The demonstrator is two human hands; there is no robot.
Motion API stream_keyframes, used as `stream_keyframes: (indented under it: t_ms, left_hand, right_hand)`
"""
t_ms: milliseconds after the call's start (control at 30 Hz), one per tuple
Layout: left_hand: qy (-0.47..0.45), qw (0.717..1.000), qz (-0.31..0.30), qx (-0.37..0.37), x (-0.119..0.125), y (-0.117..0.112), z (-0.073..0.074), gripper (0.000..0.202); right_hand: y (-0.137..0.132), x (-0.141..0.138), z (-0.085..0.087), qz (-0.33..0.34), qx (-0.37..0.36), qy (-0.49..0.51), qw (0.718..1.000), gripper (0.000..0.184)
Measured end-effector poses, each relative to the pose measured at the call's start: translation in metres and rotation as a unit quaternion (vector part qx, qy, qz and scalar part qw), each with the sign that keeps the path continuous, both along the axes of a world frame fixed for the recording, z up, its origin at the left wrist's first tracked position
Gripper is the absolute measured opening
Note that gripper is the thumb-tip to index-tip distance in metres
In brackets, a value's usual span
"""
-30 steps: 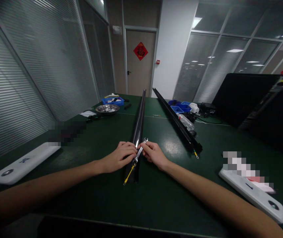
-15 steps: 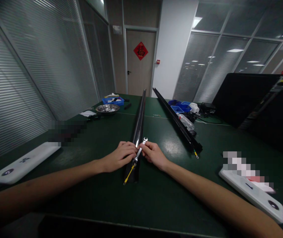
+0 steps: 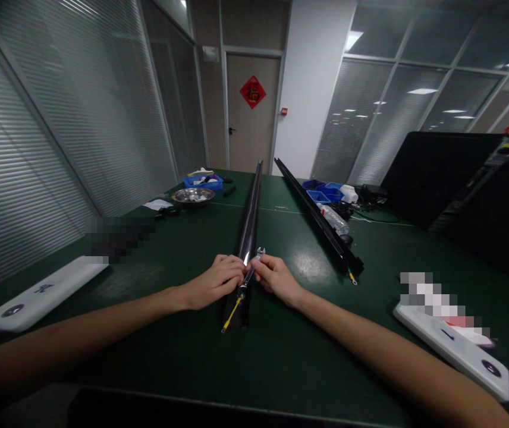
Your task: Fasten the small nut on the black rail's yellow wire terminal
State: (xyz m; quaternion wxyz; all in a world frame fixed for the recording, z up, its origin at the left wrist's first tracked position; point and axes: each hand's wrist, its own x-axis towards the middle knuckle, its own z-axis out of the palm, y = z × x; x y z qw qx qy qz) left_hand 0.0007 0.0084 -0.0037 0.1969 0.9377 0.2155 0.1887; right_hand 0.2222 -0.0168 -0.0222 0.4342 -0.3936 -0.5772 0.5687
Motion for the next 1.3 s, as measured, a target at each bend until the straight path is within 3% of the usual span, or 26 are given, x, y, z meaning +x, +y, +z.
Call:
stream_keyframes:
  t_ms: [500, 800, 1300]
  left_hand:
    - [-0.001, 1.000, 0.000, 0.001, 0.0010, -0.0053, 0.0032, 0.028]
    - [-0.014, 1.000, -0.002, -0.002, 0.0014, -0.0048, 0.0018, 0.027]
    - [-0.029, 0.999, 0.027, 0.031, 0.0010, -0.0058, 0.0015, 0.024]
  right_hand:
    - [-0.0013, 0.0000, 0.0016, 0.010, 0.009, 0.002, 1.000, 0.041]
    - [-0.0004, 0.0025, 0.0000, -0.023, 0.016, 0.039, 0.999, 0.037]
    - [-0.0004, 0.0016, 0.0014, -0.039, 0.026, 0.016, 0.999, 0.041]
